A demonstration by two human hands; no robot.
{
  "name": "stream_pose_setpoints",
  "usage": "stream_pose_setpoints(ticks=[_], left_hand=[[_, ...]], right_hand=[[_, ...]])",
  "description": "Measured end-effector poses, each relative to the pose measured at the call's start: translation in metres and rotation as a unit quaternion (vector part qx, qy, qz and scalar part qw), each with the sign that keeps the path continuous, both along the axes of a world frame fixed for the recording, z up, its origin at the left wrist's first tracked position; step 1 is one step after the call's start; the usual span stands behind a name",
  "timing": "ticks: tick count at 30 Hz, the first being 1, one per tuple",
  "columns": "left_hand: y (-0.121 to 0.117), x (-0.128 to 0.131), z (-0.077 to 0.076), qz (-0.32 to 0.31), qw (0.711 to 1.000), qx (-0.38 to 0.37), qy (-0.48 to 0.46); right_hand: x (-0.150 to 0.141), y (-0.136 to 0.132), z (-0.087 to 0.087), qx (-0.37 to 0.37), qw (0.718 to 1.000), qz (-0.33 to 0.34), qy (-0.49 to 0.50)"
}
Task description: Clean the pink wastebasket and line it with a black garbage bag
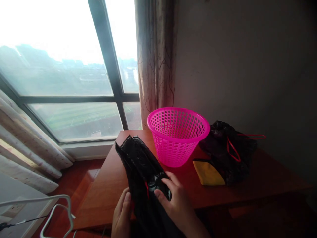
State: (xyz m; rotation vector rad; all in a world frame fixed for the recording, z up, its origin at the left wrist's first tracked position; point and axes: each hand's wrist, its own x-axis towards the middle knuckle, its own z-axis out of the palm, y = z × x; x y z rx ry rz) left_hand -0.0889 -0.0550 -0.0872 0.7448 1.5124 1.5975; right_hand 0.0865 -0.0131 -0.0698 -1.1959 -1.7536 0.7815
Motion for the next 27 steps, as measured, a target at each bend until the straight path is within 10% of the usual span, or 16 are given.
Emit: stream_pose_setpoints(ticks=[8,13,20,27], left_hand=[[0.008,0.008,-0.007,-0.125,0.992,-0.020,0.021],[0.004,0.002,-0.011,-0.083,0.996,-0.012,0.000],[0.002,-0.027,-0.002,0.060,0.998,-0.002,0.016],[0.039,-0.051,0.041,0.238,0.967,0.032,0.084]], right_hand=[[-0.021,-0.010,-0.002,0.029,0.996,0.078,-0.015],[-0.004,-0.008,0.019,0.071,0.994,0.077,-0.004],[0.063,0.009,0.101,0.196,0.981,-0.011,0.001],[0.115,0.090,0.190,0.202,0.968,-0.099,0.115]])
